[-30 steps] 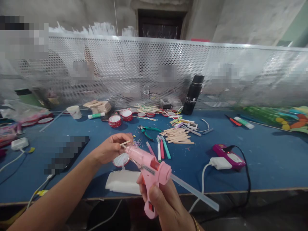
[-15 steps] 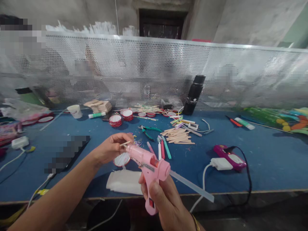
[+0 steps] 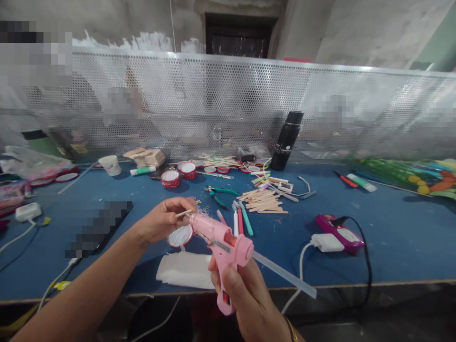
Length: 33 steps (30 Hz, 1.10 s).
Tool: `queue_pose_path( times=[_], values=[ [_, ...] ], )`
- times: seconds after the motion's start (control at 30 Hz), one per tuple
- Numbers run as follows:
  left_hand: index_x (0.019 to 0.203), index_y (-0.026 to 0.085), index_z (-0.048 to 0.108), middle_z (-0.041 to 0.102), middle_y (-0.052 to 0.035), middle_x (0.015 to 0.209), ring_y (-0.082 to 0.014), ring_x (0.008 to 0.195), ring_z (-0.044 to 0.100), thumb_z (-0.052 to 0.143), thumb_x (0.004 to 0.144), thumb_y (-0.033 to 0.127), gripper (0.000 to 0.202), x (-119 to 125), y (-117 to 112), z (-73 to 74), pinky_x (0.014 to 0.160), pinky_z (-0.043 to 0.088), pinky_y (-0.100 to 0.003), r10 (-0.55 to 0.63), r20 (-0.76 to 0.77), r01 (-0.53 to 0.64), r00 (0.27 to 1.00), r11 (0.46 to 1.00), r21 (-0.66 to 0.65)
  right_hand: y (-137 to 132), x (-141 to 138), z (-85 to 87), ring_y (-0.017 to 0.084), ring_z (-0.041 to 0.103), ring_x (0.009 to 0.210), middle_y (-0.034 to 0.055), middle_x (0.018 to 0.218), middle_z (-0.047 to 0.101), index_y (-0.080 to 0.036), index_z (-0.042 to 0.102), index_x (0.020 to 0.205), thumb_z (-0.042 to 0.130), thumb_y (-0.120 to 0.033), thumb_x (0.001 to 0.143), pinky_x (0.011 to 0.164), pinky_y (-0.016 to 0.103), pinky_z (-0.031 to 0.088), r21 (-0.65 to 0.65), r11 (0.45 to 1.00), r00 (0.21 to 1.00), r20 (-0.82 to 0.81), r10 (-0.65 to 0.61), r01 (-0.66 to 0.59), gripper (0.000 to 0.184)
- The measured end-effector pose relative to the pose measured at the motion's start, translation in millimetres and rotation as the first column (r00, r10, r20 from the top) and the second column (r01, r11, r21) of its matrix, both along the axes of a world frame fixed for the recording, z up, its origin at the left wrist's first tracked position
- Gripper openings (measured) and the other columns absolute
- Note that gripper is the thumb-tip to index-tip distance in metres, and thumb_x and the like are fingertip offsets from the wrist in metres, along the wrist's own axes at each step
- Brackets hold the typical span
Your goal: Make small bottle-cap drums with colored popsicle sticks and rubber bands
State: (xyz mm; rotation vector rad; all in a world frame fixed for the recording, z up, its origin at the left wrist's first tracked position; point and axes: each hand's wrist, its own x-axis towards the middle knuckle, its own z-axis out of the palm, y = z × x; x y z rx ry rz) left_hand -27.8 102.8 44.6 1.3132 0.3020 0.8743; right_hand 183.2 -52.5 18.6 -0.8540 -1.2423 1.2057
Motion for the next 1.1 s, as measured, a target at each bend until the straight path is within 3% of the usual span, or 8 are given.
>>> queue_pose_path(
  times=[0.27, 0.83, 1.1],
  values=[
    [0.089, 0.016, 0.083, 0.063, -0.0012, 0.081, -0.0084, 0.064, 0.049, 0.098, 0.063, 0.043, 0.040, 0, 0, 0.3, 0.061, 0.040, -0.023, 0.005, 0.009, -0.005, 1.000, 1.000, 0.000, 0, 4, -12.1, 0.015, 0.052, 0.066, 0.0061, 0.077, 0.060, -0.017, 0.064, 0.086, 0.055, -0.067, 0.095, 0.060, 0.028, 0.045, -0.021, 1.000, 1.000, -0.013, -0.020, 0.020, 0.052],
    [0.087, 0.017, 0.084, 0.062, -0.0007, 0.079, -0.0075, 0.061, 0.045, 0.098, 0.062, 0.044, 0.040, 1, -2, 3.1, 0.057, 0.038, -0.021, 0.028, 0.000, -0.028, 1.000, 1.000, 0.008, 0, 2, -5.7, 0.016, 0.049, 0.067, 0.0041, 0.075, 0.055, -0.019, 0.060, 0.078, 0.053, -0.071, 0.095, 0.061, 0.030, 0.044, 0.024, 0.999, 0.999, 0.040, -0.022, 0.021, 0.055],
    [0.086, 0.016, 0.082, 0.062, -0.0005, 0.081, -0.0070, 0.062, 0.047, 0.099, 0.062, 0.043, 0.040, 1, -2, 2.3, 0.059, 0.039, -0.021, 0.026, 0.000, -0.026, 1.000, 1.000, 0.004, -4, 9, -20.0, 0.017, 0.051, 0.074, 0.0065, 0.084, 0.059, -0.018, 0.063, 0.086, 0.051, -0.065, 0.098, 0.069, 0.033, 0.048, -0.027, 0.999, 0.999, 0.042, 0.026, -0.025, 0.050]
  ],
)
